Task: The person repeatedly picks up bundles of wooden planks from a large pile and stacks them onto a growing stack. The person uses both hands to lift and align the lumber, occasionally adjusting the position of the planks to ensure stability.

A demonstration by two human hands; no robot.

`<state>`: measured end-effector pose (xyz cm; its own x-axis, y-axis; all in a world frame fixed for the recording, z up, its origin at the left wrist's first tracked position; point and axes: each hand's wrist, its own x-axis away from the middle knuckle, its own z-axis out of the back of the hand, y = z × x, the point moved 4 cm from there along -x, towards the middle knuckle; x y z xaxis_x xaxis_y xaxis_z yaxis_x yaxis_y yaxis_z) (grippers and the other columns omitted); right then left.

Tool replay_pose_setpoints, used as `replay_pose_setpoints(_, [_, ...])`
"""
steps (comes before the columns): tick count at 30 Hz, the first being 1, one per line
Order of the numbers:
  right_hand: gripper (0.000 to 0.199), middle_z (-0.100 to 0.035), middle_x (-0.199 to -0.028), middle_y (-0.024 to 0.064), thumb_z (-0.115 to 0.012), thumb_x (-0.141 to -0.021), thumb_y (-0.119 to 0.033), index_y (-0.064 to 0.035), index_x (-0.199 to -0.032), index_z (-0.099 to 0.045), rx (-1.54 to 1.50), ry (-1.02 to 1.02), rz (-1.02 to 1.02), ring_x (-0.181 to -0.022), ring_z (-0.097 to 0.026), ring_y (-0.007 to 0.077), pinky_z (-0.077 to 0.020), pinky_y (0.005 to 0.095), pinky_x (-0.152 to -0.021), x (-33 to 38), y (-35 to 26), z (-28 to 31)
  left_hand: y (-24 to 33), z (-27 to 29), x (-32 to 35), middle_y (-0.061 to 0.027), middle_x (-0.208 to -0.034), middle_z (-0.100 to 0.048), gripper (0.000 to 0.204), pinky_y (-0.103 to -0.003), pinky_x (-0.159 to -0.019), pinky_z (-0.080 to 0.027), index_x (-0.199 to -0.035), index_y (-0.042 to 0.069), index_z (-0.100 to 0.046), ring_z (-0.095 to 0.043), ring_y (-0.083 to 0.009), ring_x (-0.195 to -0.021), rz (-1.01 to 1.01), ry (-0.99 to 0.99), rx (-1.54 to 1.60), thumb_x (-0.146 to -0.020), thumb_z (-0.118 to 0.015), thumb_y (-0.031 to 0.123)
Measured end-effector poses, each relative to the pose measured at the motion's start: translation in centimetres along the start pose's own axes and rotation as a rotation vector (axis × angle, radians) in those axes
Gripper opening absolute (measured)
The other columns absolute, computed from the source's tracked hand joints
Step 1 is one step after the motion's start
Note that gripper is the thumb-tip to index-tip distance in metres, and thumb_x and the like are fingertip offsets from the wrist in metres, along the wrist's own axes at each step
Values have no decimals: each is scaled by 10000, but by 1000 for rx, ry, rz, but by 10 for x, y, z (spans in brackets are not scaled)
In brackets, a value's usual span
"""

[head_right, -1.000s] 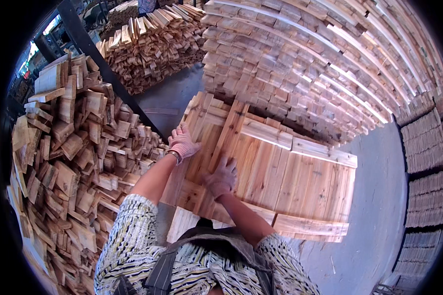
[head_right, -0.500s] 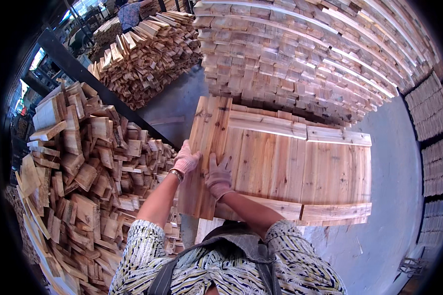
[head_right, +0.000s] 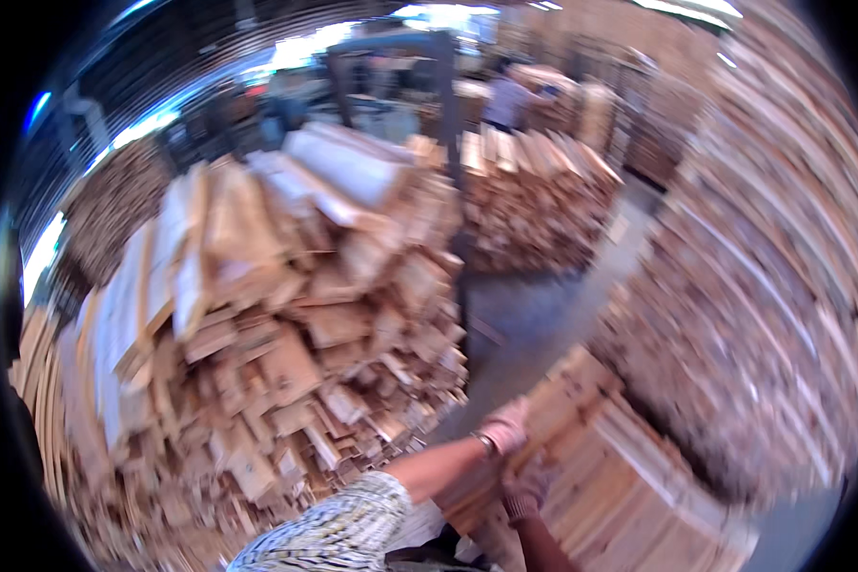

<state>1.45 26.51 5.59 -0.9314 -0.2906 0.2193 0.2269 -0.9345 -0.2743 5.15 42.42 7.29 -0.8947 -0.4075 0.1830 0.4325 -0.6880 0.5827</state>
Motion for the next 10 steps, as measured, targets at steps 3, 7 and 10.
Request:
replay_pose_setpoints(3, [989,-292,-1496,443,-632,-853,-584,-60,-1588,-227,-128,-105,37,-1411,-358,509,-397,481,-1119,-6,4,-6,-4,-8,1,-249,-1297,-603,686,-479,-1001,-493,-1430,24,-414,-610,-373,-1207,71,-119,17,-871,-705,294])
replay_pose_setpoints(7, [1003,-313,-1496,430,-686,-858,-507,-79,-1606,-174,-95,38,131,-1361,-418,531,-434,475,-1083,6,7,0,0,-3,44,-219,-1395,-557,737,-511,-1029,-463,-1518,60,-328,-578,-377,-1268,182,-32,-93,-917,-636,357])
replay_pose_setpoints(10, [991,-316,-1550,350,-659,-884,-540,-98,-1614,-155,-331,-101,160,-1442,-316,502,-342,473,-1156,18,-1,14,-23,-11,65,-210,-1428,-531,801,-537,-1046,-439,-1540,87,-289,-574,-396,-1267,253,-101,-109,-905,-655,410])
